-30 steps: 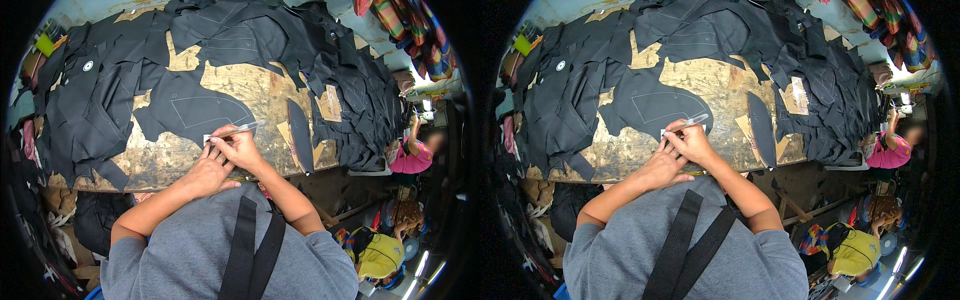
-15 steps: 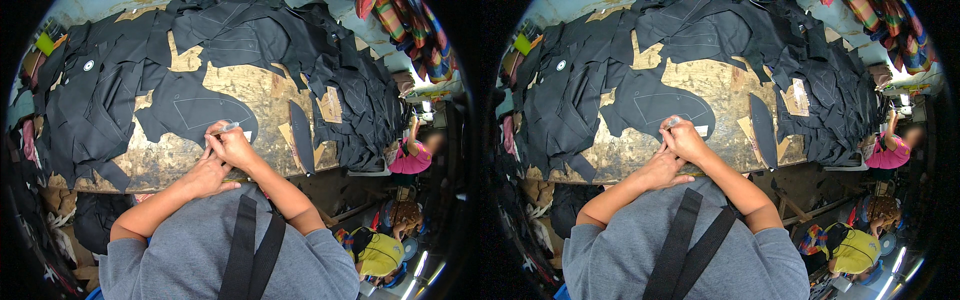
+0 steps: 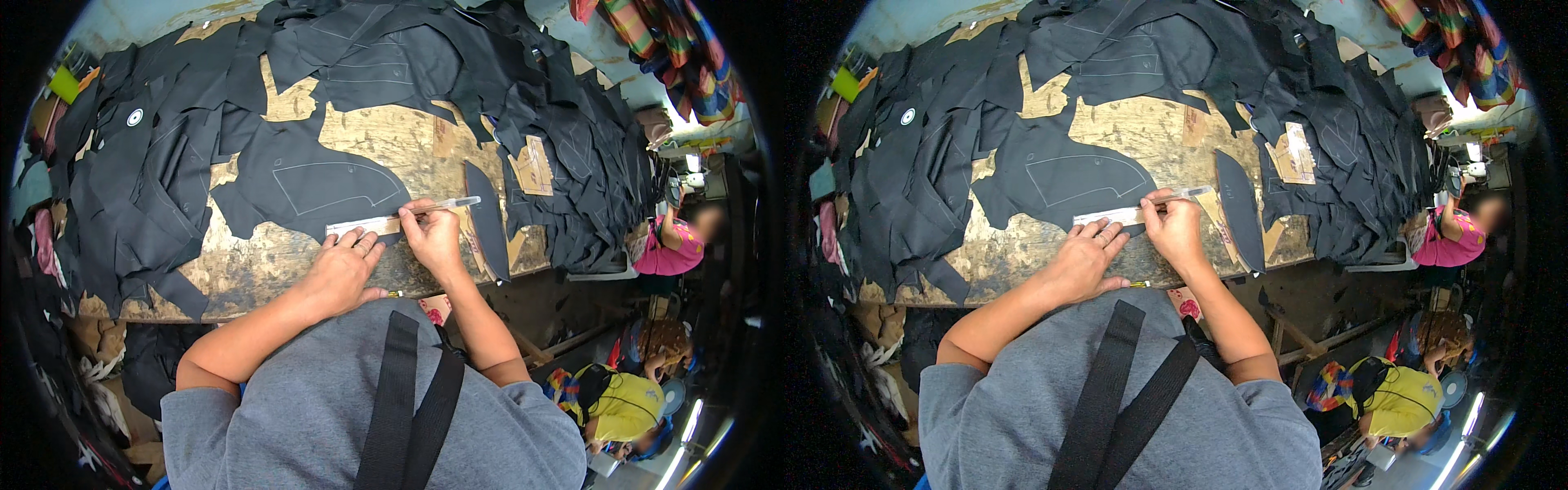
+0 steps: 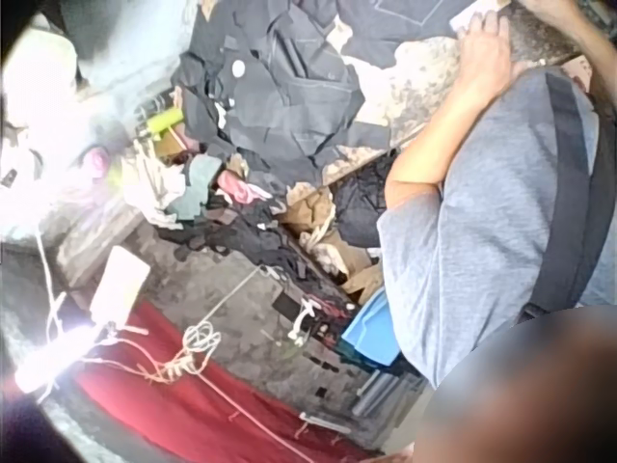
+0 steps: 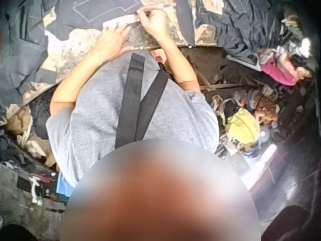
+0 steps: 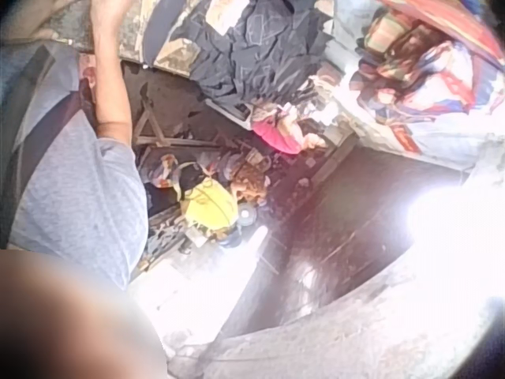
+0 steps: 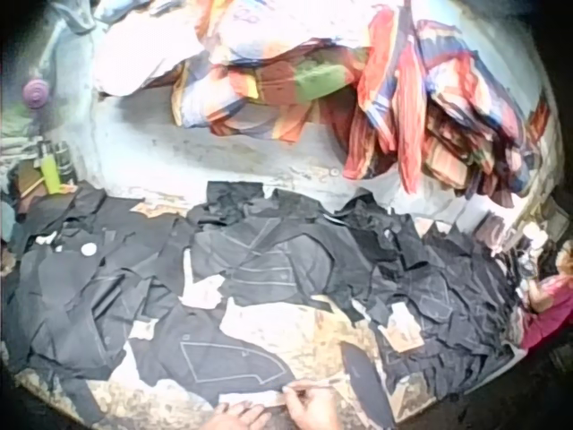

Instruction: The person uses a small cardboard template and a white marker to trace outlines onto black fabric pieces on a worktable. They repeatedly reposition the template, trace edges, and move marked pieces aside while continuing the process.

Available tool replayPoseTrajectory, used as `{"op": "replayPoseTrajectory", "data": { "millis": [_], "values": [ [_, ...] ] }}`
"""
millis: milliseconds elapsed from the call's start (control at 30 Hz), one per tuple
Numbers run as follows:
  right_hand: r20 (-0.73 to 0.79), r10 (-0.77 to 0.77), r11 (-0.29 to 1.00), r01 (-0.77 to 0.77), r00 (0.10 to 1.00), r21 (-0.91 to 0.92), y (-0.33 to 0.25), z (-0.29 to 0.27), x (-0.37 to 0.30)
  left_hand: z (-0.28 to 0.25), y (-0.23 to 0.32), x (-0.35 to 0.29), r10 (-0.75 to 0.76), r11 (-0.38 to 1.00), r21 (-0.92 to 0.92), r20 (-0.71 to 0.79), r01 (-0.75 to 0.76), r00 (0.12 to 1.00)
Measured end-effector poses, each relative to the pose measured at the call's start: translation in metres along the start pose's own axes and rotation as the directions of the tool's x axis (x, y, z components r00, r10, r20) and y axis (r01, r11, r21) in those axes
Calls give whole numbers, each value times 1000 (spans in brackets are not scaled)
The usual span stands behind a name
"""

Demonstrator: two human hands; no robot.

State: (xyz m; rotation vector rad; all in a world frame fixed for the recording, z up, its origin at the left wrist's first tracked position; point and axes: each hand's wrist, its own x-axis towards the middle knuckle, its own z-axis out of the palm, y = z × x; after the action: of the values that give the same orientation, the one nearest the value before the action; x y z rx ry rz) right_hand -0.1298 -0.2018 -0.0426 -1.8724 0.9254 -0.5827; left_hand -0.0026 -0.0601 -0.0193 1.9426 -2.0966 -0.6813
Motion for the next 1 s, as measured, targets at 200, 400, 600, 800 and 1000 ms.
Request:
{"op": "replayPoseTrajectory", "data": {
  "millis": [200, 400, 600, 800, 1000],
  "values": [
    [-106, 42, 992, -29, 993, 125, 13, 4, -6, -12, -1, 11, -5, 1000, 16, 43, 5, 999],
    [-135, -67, 998, 63, 989, -31, 3, 4, -10, -29, -11, 27, -10, 997, -77, 155, 22, 988],
    [115, -138, 965, 159, 984, -209, -10, -1, -27, -55, -45, 55, 6, 907, -397, 345, 140, 939],
    [213, -333, 942, 312, 919, 128, -14, 46, -30, -61, -61, 69, -61, 758, -526, 532, 386, 844],
    [178, -424, 906, 412, 888, 97, -17, 57, -28, -60, -58, 64, -41, 747, -575, 461, 334, 886]
  ]
}}
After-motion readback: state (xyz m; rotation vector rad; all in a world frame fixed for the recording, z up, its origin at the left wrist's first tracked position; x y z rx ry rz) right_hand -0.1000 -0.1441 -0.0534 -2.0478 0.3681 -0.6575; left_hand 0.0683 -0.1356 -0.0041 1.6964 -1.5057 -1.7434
